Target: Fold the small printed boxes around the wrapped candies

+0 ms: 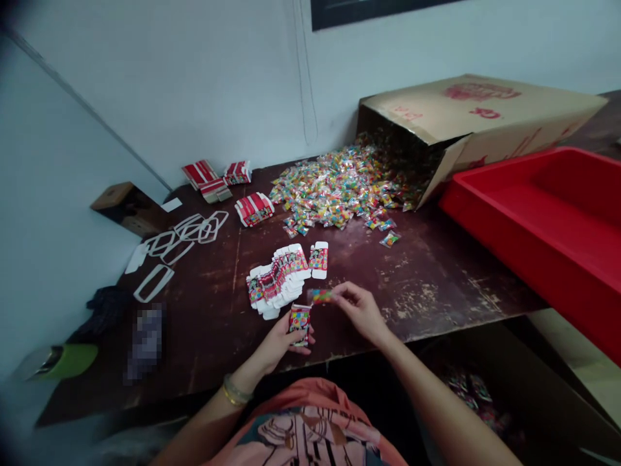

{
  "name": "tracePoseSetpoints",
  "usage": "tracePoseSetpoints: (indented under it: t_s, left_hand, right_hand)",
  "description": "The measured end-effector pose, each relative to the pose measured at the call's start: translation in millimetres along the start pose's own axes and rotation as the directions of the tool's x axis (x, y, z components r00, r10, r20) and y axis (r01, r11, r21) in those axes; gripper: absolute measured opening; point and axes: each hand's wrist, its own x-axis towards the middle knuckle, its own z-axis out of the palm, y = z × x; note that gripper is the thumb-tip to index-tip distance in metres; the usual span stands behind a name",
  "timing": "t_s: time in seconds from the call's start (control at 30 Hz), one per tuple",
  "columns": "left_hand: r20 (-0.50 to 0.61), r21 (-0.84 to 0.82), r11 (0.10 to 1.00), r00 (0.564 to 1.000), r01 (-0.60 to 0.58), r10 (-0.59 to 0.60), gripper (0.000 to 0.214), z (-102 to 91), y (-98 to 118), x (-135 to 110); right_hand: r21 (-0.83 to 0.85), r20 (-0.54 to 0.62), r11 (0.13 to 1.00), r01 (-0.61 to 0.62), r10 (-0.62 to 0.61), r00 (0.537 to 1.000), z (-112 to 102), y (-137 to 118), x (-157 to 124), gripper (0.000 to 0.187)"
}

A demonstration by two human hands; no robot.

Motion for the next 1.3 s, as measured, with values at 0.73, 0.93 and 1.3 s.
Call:
tracePoseSetpoints:
  t_s: [0.73, 0.93, 1.3]
  left_hand:
    - [-0.039, 0.095, 0.992, 0.995, -0.087, 0.091, 0.076, 10.3, 1, -13]
    - [-0.009, -0.008, 0.999, 0.999, -0.043, 0.043, 0.058, 8.9, -5, -3]
    - [0.079, 0.433, 0.861, 0.963, -0.267, 0.259, 0.024, 13.5, 19, -16]
  right_hand:
    - [0.426, 0.069, 0.867, -0.261, 0.256, 0.964, 46, -35, -35, 0.026]
    - [0.677, 0.433, 0.473, -0.563, 0.362, 0.825, 40, -32, -47, 0.033]
    - [0.342, 0.405, 0.880, -0.329, 0.178, 0.897, 32, -51, -34, 0.020]
